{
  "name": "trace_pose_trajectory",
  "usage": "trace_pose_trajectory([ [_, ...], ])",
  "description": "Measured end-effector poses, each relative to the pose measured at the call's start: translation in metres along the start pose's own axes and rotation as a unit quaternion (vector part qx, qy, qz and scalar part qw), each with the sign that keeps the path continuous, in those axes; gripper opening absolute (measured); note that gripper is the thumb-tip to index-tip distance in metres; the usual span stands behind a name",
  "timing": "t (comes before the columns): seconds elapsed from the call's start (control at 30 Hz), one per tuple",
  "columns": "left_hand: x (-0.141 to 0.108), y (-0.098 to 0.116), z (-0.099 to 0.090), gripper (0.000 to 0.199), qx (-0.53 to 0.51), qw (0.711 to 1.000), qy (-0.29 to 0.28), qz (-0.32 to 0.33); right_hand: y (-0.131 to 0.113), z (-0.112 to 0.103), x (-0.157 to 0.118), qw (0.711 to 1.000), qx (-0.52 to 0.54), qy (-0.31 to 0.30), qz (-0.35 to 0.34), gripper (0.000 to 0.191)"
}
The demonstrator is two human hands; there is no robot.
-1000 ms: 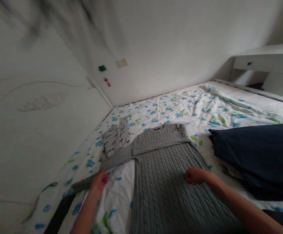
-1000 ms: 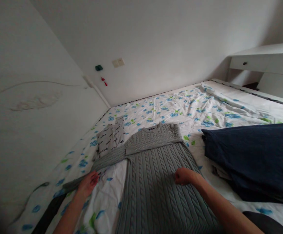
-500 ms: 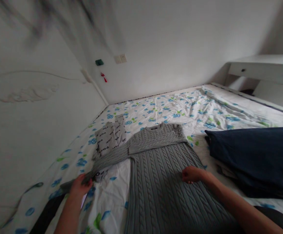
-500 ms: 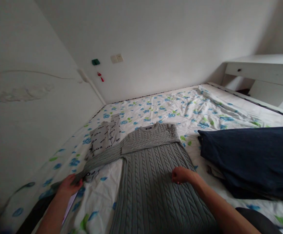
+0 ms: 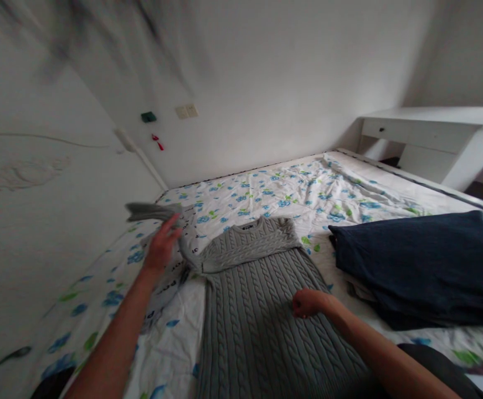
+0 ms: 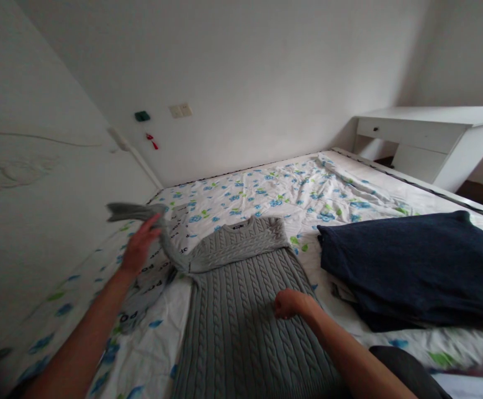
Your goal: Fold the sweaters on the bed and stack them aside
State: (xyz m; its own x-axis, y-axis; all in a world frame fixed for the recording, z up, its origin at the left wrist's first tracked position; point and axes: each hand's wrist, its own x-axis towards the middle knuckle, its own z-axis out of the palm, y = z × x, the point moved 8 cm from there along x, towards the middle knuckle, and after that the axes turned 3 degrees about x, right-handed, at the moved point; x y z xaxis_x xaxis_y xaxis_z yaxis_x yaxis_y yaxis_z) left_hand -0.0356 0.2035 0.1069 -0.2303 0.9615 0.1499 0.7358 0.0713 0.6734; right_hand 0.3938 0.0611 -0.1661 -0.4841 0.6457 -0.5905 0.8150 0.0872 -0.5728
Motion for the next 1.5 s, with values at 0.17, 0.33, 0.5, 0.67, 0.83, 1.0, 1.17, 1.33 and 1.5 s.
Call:
trace_pose_trajectory([
  [0.17,-0.067,0.044,0.132,0.056,0.102,0.958,-0.221,0.153,0.001,0.000,0.001,1.000,-0.013,-0.002,-0.010,0.023],
  [0.33,-0.131,-0.106,0.145,0.055,0.097,0.970,-0.219,0.044,0.001,-0.001,0.004,1.000,-0.027,0.007,-0.014,0.018],
  [0.5,-0.158,-0.183,0.137,0.065,0.045,0.973,-0.225,-0.035,0.010,-0.001,0.006,1.000,0.019,-0.012,-0.007,0.017],
  [0.67,-0.123,-0.167,0.141,0.061,0.082,0.980,-0.183,-0.015,0.045,-0.047,0.009,0.990,0.075,0.119,-0.008,0.040],
  [0.83,-0.097,-0.170,0.152,0.058,0.135,0.976,-0.168,0.045,0.110,-0.100,0.019,0.910,0.318,0.262,0.045,0.063],
  [1.0,-0.089,-0.176,0.165,0.067,0.151,0.974,-0.158,0.063,0.139,-0.115,0.035,0.806,0.519,0.282,0.040,0.068],
  [1.17,-0.085,-0.180,0.171,0.071,0.200,0.968,-0.140,0.055,0.139,-0.125,0.058,0.730,0.620,0.288,0.031,0.073],
  [1.33,-0.080,-0.193,0.157,0.057,0.216,0.971,-0.105,0.003,0.134,-0.138,0.071,0.689,0.666,0.286,0.009,0.048],
  [1.5,-0.074,-0.205,0.155,0.046,0.236,0.965,-0.107,-0.052,0.123,-0.150,0.065,0.707,0.650,0.275,-0.029,0.039],
])
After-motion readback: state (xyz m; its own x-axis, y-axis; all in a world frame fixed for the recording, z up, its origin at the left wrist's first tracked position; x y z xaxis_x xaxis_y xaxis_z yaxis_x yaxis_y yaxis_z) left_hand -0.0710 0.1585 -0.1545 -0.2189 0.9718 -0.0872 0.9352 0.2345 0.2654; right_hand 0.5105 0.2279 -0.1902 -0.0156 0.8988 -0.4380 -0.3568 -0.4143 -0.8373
